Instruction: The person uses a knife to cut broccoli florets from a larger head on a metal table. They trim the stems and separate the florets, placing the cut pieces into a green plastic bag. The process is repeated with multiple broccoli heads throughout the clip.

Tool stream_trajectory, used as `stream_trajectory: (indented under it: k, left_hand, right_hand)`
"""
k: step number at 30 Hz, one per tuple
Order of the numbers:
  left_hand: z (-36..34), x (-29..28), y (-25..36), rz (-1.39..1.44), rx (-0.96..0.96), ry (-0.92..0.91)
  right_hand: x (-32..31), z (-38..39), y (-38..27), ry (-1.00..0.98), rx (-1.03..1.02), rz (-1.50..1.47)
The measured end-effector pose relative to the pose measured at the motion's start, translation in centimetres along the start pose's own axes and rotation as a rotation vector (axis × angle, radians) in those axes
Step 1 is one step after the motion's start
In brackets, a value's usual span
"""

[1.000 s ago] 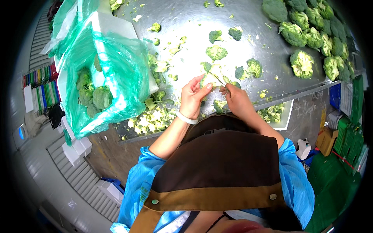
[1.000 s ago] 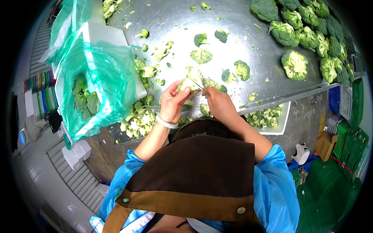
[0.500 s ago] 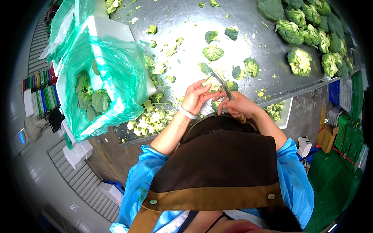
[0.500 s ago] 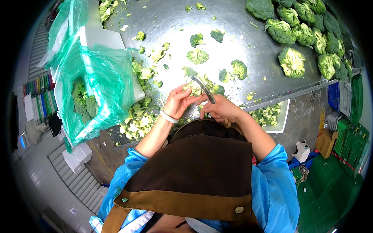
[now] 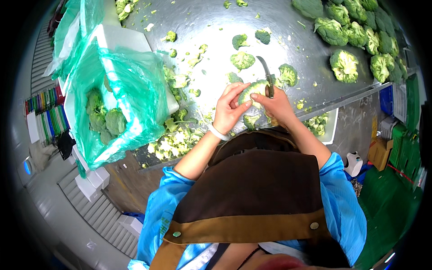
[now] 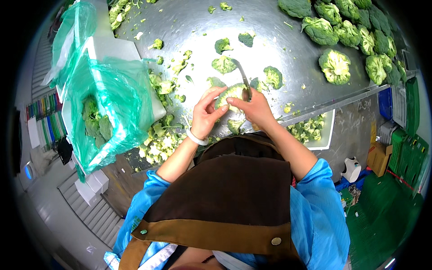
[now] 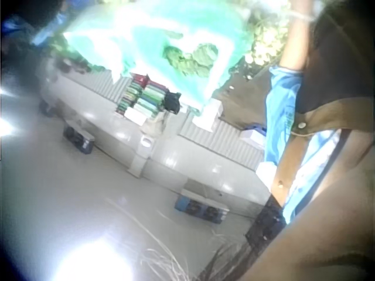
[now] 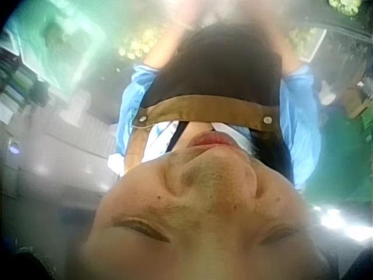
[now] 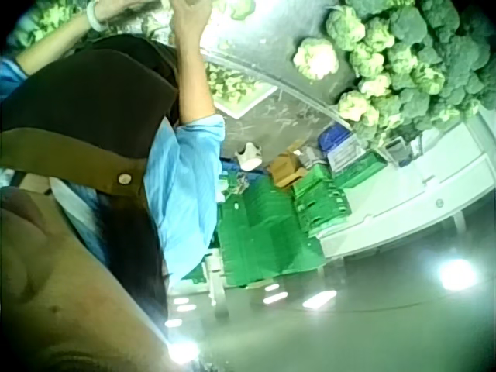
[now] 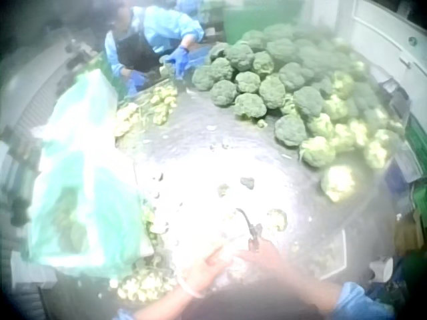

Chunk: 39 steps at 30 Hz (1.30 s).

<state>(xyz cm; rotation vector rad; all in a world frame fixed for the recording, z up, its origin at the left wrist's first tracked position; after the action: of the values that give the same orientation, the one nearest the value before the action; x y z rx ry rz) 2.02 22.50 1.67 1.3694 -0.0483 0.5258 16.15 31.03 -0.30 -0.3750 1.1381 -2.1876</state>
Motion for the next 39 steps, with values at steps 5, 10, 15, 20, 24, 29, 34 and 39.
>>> stream_trajectory:
  k: [5, 10, 15, 20, 24, 29, 34, 39]
  left_hand:
    - [0.0, -0.4, -0.1, 0.133, 0.011, -0.05]
    - [0.1, -0.9, -0.7, 0.139, -0.115, -0.035]
    - [-1.6, -1.3, 0.2, -0.747, 0.135, -0.057]
    - [-3.7, -1.1, 1.0, -1.325, 0.18, -0.015]
    - [-6.9, -2.6, -2.1, -1.246, -0.003, -0.096]
    - [-7.1, 1.9, -4.4, -1.103, -0.079, -0.449]
    - [-6.1, 4.9, 1.3, -0.848, 0.107, -0.322]
    - [-3.6, 3.8, 2.7, -0.088, -0.213, -0.072]
  right_hand:
    - [1.2, -0.3, 1.6, -0.229, 0.161, -0.363]
    - [-1.7, -0.7, 2.8, -0.232, 0.061, -0.028]
    - [-5.0, 0.2, -1.4, 0.103, -0.426, 0.878]
    - [-11.3, 0.2, -2.9, 0.373, -0.488, 0.946]
    - [-13.2, -3.5, 1.5, 0.299, -0.385, 0.844]
    - [-12.8, -5.8, 4.8, 0.177, -0.184, 0.136]
    - [-8.3, -0.9, 1.1, -0.159, 0.034, -0.393]
    - [-1.9, 1.4, -0.5, -0.384, 0.198, -0.506]
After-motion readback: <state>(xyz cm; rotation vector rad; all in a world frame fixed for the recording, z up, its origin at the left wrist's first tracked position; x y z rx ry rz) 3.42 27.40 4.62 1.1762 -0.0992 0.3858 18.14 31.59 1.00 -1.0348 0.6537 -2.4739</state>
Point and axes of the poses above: each hand's wrist, its own z-axis away from the middle knuckle, its own x-axis out of the palm, y = z × x, the point moved 7 cm from there along -z, towards the middle knuckle, and after that the axes turned 9 degrees about z, right-handed, at the moved point
